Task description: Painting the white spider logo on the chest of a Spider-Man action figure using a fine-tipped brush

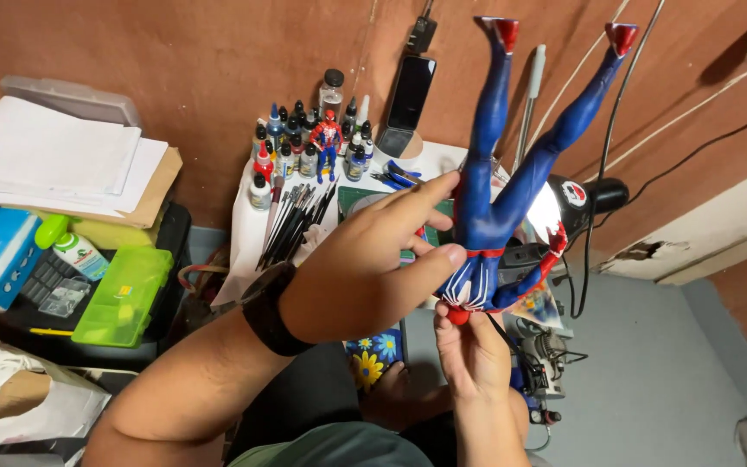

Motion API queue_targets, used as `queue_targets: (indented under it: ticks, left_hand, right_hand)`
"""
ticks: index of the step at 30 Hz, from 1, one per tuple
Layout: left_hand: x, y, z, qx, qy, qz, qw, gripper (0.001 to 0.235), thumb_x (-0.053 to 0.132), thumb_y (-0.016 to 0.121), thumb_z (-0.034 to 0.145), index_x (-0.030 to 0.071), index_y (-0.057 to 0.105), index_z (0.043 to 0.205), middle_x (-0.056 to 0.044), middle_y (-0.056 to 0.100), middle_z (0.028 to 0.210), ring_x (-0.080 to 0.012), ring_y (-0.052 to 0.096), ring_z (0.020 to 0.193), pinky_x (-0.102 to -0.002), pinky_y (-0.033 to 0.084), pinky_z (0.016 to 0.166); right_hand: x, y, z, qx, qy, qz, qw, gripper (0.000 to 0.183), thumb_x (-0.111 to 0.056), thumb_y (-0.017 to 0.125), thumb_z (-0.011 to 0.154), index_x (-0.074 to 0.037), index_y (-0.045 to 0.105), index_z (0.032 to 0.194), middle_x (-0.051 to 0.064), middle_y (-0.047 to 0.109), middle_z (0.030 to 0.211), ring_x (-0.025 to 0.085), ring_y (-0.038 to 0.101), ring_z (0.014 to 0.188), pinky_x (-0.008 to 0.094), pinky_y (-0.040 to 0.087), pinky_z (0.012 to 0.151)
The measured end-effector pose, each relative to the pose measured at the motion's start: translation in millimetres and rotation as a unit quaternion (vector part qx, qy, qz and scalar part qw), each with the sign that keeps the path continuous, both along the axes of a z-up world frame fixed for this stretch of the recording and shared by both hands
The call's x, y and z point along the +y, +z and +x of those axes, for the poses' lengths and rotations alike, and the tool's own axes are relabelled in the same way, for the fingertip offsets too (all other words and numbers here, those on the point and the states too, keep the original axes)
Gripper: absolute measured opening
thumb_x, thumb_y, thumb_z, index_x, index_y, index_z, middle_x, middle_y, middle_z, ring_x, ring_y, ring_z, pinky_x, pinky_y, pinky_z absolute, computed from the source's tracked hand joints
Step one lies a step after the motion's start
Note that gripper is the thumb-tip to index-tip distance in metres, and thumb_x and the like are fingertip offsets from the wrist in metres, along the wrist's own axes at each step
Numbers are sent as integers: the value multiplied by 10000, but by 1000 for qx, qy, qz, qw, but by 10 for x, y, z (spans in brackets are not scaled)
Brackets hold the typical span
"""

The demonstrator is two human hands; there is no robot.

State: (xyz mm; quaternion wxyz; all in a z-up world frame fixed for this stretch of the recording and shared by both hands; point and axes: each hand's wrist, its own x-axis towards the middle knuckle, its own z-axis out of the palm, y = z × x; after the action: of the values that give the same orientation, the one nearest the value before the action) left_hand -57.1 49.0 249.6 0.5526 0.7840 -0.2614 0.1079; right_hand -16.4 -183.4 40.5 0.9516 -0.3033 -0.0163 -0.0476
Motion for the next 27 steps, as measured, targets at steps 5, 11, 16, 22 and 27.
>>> queue_targets:
  ticks: [5, 11, 16, 22, 27]
  left_hand:
    - [-17, 20, -31, -27, 27, 14, 999, 683, 354, 570, 892, 108, 437, 1515, -63, 699, 1261, -204, 668, 1154, -346, 544, 888]
    - [-23, -41, -34, -82, -17, -6, 997, 708, 276, 611, 881, 105, 377, 1528, -53, 649, 1312, -203, 689, 1107, -347, 585, 938]
    - [-183, -426, 0, -283, 27, -39, 958, 729, 237, 720, 929, -36, 389, 1519, -211, 464, 1590, -323, 471, 1512, -411, 363, 1307]
    - [-545, -837, 128, -166, 56, -215, 961, 1164, 308, 877, 728, -19, 170, 1594, -229, 266, 1677, -357, 319, 1572, -497, 377, 1260]
    - [-590, -809, 289, -92, -2, -197, 976, 1246, 322, 873, 710, -5, 72, 1607, -253, 314, 1652, -339, 363, 1532, -419, 316, 1237]
  right_hand:
    - [21, -31, 55, 12, 32, 6, 999, 71, 9, 692, 876, 73, 660, 874, 177, 691, 816, 303, 668, 791, 301, 592, 752]
    - [96, 64, 52, -1, 8, 28, 1000, 212, 11, 675, 885, 19, 657, 1096, 125, 714, 932, 200, 684, 875, 348, 586, 881]
    - [286, 186, 28, -107, -65, -1, 992, 565, 80, 544, 908, -41, 478, 1456, 212, 637, 1208, 282, 626, 1090, 436, 539, 1014]
    - [597, 346, 121, -115, -176, -5, 978, 415, -22, 783, 846, -119, 634, 1221, 178, 739, 1067, 259, 718, 949, 381, 594, 878]
    - [628, 198, 168, -135, -229, -9, 964, 280, -38, 738, 884, -108, 578, 1103, 160, 718, 981, 263, 705, 914, 424, 601, 899]
